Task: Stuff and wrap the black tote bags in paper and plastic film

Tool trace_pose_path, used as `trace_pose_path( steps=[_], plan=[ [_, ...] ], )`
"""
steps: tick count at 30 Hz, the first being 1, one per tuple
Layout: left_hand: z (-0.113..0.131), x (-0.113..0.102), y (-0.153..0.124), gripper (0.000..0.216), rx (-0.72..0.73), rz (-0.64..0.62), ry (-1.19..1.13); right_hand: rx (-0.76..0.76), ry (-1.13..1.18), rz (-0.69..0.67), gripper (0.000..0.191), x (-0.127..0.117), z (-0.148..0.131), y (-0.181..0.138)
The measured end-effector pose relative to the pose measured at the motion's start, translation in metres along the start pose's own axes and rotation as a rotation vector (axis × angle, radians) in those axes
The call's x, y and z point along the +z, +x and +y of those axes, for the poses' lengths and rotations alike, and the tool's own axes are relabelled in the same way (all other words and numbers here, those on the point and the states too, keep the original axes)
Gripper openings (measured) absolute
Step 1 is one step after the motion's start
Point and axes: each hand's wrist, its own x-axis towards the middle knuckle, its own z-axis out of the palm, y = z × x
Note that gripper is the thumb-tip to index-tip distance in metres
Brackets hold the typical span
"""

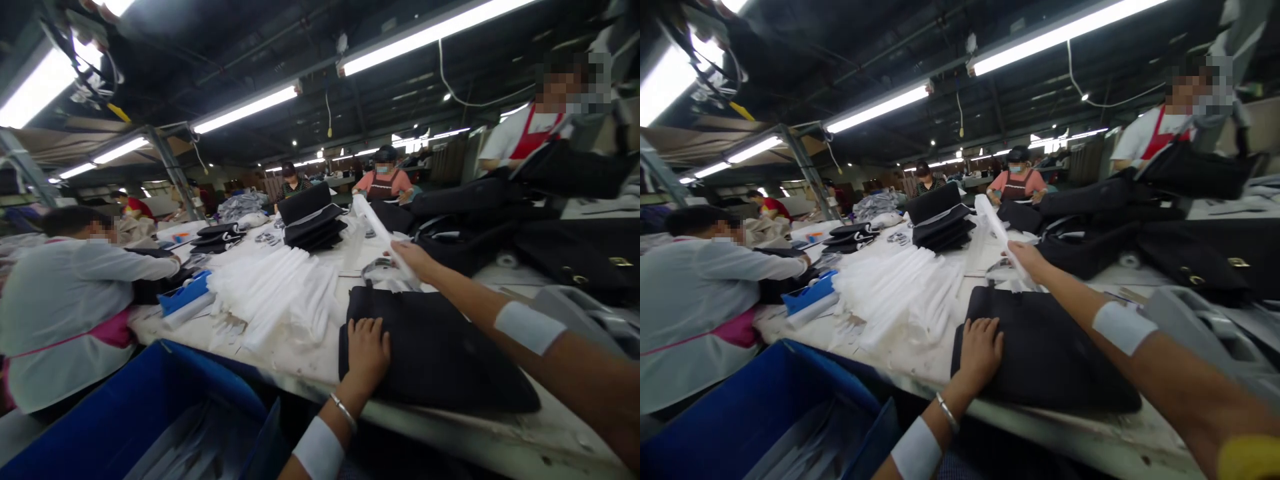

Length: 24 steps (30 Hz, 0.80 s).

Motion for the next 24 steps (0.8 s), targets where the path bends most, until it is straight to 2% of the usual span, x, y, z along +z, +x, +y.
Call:
trace_pose_path(
  steps=[2, 5, 7, 9, 11, 13, 15, 17, 19, 20, 22, 24],
  plan=[
    [-0.004, -0.001, 0.008, 0.037, 0.024, -0.064, 0.021, -0.119, -0.232, 0.086, 0.022, -0.053, -0.019, -0.01],
    [-0.011, -0.005, 0.022, 0.043, 0.074, -0.152, 0.037, -0.419, -0.873, 0.296, 0.038, -0.118, -0.037, -0.029],
    [-0.013, -0.008, 0.028, 0.044, 0.103, -0.137, 0.014, -0.557, -1.144, 0.351, 0.043, -0.14, -0.034, -0.041],
    [-0.012, -0.014, 0.029, 0.041, 0.132, -0.068, -0.041, -0.584, -1.232, 0.226, 0.043, -0.146, -0.019, -0.051],
    [-0.009, -0.022, 0.026, 0.036, 0.153, 0.007, -0.098, -0.52, -1.218, -0.041, 0.039, -0.139, 0.005, -0.058],
    [-0.006, -0.028, 0.022, 0.034, 0.169, 0.054, -0.128, -0.375, -1.113, -0.362, 0.037, -0.128, 0.03, -0.062],
    [-0.004, -0.031, 0.019, 0.033, 0.188, 0.063, -0.135, -0.144, -0.939, -0.657, 0.038, -0.121, 0.049, -0.065],
    [-0.003, -0.029, 0.019, 0.033, 0.201, 0.044, -0.125, 0.132, -0.773, -0.842, 0.04, -0.119, 0.06, -0.066],
    [-0.004, -0.023, 0.021, 0.033, 0.193, 0.017, -0.095, 0.333, -0.689, -0.891, 0.046, -0.122, 0.065, -0.065],
    [-0.004, -0.02, 0.022, 0.033, 0.18, 0.002, -0.071, 0.378, -0.669, -0.872, 0.049, -0.123, 0.065, -0.064],
    [-0.005, -0.013, 0.024, 0.033, 0.149, -0.028, -0.019, 0.389, -0.646, -0.776, 0.06, -0.126, 0.063, -0.065],
    [-0.006, -0.009, 0.024, 0.034, 0.128, -0.05, 0.017, 0.334, -0.664, -0.665, 0.067, -0.126, 0.06, -0.07]
  ],
)
